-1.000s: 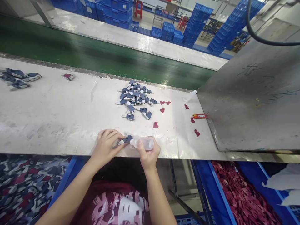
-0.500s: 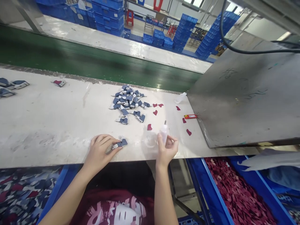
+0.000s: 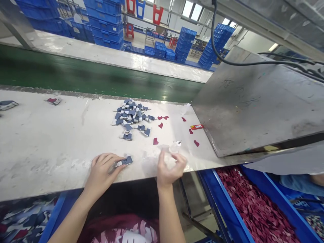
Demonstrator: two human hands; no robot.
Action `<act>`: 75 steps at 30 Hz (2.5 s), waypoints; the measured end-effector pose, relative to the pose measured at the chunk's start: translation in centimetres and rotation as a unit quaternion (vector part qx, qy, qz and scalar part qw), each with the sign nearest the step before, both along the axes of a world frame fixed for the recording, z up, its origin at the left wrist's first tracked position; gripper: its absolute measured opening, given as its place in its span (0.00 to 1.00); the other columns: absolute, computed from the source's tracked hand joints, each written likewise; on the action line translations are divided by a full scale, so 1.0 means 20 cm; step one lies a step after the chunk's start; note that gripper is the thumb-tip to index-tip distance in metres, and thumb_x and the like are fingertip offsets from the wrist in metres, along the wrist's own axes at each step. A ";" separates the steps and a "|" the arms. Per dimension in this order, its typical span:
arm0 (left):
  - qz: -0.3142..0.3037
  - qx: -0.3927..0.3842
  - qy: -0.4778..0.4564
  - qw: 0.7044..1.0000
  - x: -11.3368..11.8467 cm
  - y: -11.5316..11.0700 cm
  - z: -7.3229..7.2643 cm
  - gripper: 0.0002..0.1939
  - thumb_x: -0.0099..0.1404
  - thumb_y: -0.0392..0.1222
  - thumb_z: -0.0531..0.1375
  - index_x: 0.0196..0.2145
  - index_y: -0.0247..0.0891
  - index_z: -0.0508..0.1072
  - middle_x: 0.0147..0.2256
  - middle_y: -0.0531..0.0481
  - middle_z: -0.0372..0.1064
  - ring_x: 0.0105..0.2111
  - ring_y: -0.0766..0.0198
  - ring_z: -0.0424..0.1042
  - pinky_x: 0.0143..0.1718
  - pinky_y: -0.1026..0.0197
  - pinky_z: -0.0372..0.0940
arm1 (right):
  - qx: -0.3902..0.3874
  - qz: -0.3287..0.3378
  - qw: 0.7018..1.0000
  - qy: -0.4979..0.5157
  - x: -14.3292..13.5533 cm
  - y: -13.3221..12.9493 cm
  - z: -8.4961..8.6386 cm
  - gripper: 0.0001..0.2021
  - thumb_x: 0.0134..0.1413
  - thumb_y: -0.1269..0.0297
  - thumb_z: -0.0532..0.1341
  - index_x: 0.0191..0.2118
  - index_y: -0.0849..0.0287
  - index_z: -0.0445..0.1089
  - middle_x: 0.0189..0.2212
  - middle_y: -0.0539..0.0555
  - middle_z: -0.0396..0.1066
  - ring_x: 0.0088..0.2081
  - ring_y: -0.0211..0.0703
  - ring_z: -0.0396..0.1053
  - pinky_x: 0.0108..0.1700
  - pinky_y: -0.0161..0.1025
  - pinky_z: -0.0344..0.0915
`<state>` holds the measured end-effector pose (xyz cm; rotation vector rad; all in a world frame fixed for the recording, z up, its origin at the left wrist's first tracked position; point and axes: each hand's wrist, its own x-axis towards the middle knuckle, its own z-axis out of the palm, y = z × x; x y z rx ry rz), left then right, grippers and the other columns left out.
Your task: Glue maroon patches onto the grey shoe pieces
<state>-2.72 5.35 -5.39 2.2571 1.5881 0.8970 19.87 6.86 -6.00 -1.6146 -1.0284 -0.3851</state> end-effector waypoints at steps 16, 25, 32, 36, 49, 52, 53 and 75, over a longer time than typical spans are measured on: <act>0.131 -0.143 -0.374 0.907 0.00 -0.07 0.02 0.15 0.60 0.49 0.66 0.43 0.41 0.80 0.36 0.50 0.81 0.36 0.57 0.80 0.43 0.60 0.73 | -0.281 0.250 0.918 0.124 -0.12 0.13 0.09 0.12 0.61 0.56 0.57 0.35 0.58 0.72 0.31 0.55 0.73 0.34 0.45 0.71 0.38 0.41 0.68; 0.133 -0.149 -0.405 0.892 0.07 -0.10 0.05 0.17 0.60 0.47 0.67 0.46 0.40 0.80 0.34 0.49 0.81 0.35 0.57 0.81 0.40 0.62 0.75 | -0.253 0.413 0.777 0.403 -0.24 -0.11 0.25 0.14 0.49 0.59 0.69 0.42 0.59 0.77 0.34 0.55 0.80 0.38 0.47 0.78 0.43 0.42 0.74; 0.110 -0.144 -0.376 0.909 0.07 -0.11 0.06 0.17 0.62 0.46 0.65 0.48 0.39 0.79 0.31 0.50 0.81 0.32 0.58 0.81 0.36 0.64 0.75 | -0.247 0.460 0.754 0.399 -0.24 -0.15 0.31 0.08 0.53 0.59 0.67 0.37 0.57 0.79 0.35 0.55 0.80 0.39 0.48 0.78 0.46 0.46 0.75; 0.094 -0.136 -0.384 0.908 0.09 -0.13 0.07 0.17 0.63 0.45 0.64 0.49 0.39 0.79 0.31 0.50 0.81 0.32 0.59 0.81 0.37 0.63 0.75 | -0.226 0.475 0.758 0.386 -0.26 -0.15 0.29 0.08 0.53 0.59 0.67 0.36 0.56 0.80 0.37 0.55 0.77 0.39 0.46 0.76 0.43 0.42 0.75; 0.108 -0.166 -0.407 0.892 0.12 -0.14 0.10 0.20 0.56 0.46 0.69 0.46 0.39 0.80 0.37 0.48 0.81 0.34 0.56 0.81 0.39 0.60 0.77 | -0.196 0.459 0.790 0.356 -0.28 -0.17 0.27 0.07 0.55 0.62 0.67 0.40 0.53 0.80 0.34 0.53 0.71 0.38 0.42 0.75 0.42 0.39 0.75; 0.113 -0.172 -0.444 0.872 0.14 -0.14 0.14 0.18 0.56 0.46 0.69 0.44 0.38 0.81 0.41 0.45 0.80 0.39 0.52 0.80 0.44 0.56 0.77 | -0.179 0.443 0.834 0.274 -0.29 -0.19 0.28 0.07 0.57 0.65 0.65 0.41 0.51 0.80 0.32 0.52 0.70 0.35 0.40 0.74 0.40 0.38 0.75; 0.115 -0.174 -0.455 0.866 0.15 -0.14 0.14 0.17 0.57 0.46 0.69 0.43 0.38 0.81 0.41 0.45 0.80 0.40 0.52 0.80 0.45 0.55 0.76 | -0.172 0.438 0.847 0.246 -0.29 -0.19 0.28 0.08 0.58 0.66 0.65 0.41 0.51 0.80 0.31 0.51 0.70 0.33 0.39 0.73 0.38 0.37 0.74; 0.063 -0.077 -0.373 0.922 0.18 -0.23 0.23 0.10 0.64 0.41 0.64 0.43 0.41 0.80 0.40 0.49 0.81 0.37 0.58 0.81 0.40 0.63 0.77 | -0.232 0.508 0.757 0.340 -0.20 -0.24 0.37 0.09 0.55 0.61 0.66 0.41 0.57 0.76 0.35 0.52 0.71 0.38 0.41 0.73 0.43 0.38 0.73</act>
